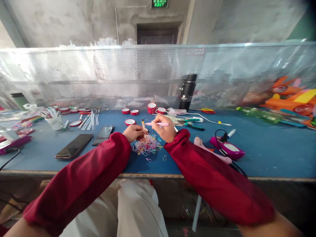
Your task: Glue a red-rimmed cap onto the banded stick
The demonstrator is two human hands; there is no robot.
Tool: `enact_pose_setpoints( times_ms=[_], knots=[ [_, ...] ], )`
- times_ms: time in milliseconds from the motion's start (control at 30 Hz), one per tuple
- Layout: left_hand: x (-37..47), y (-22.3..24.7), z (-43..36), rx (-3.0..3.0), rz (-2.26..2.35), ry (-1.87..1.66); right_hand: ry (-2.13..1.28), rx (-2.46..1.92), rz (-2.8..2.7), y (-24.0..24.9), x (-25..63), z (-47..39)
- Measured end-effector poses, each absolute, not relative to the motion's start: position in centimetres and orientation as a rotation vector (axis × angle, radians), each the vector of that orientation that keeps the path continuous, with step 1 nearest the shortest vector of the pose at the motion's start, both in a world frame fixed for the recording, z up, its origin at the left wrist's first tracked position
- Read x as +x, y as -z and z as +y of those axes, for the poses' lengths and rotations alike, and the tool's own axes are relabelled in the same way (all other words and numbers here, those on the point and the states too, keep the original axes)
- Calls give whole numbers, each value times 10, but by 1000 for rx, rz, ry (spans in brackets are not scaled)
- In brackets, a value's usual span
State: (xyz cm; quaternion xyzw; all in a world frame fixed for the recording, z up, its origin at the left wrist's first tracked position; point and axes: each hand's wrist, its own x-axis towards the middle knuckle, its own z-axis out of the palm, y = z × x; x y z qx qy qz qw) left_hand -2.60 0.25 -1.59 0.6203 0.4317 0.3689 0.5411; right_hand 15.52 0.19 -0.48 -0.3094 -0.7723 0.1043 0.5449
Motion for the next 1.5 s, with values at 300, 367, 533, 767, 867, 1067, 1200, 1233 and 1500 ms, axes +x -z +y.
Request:
enact_pose_setpoints(
  times_ms=[300, 367, 533, 767, 867, 1067, 1200, 1233, 1500],
  knots=[
    [-26, 16, 3, 1482, 1030, -883, -278, -742, -1847, 7, 155, 3],
    [-26, 17, 4, 1480, 1030, -882, -278, -739, -1836, 7, 156, 3],
    [-26, 16, 4, 1478, 1026, -865, -306, -714, -1851, 6, 154, 3],
    [-26, 15, 3, 1464, 1033, -825, -261, -752, -1807, 2, 157, 1],
    [-26, 17, 3, 1445, 984, -807, -286, -744, -1792, 3, 158, 3],
    [-28, 21, 8, 1403, 894, -914, -360, -809, -1734, 9, 161, 14],
    [-28, 22, 11, 1369, 842, -902, -367, -867, -1779, 14, 163, 23],
    [-28, 22, 12, 1365, 838, -900, -351, -876, -1793, 15, 163, 24],
    [-28, 24, 16, 1420, 848, -910, -186, -902, -1806, 17, 163, 26]
  ],
)
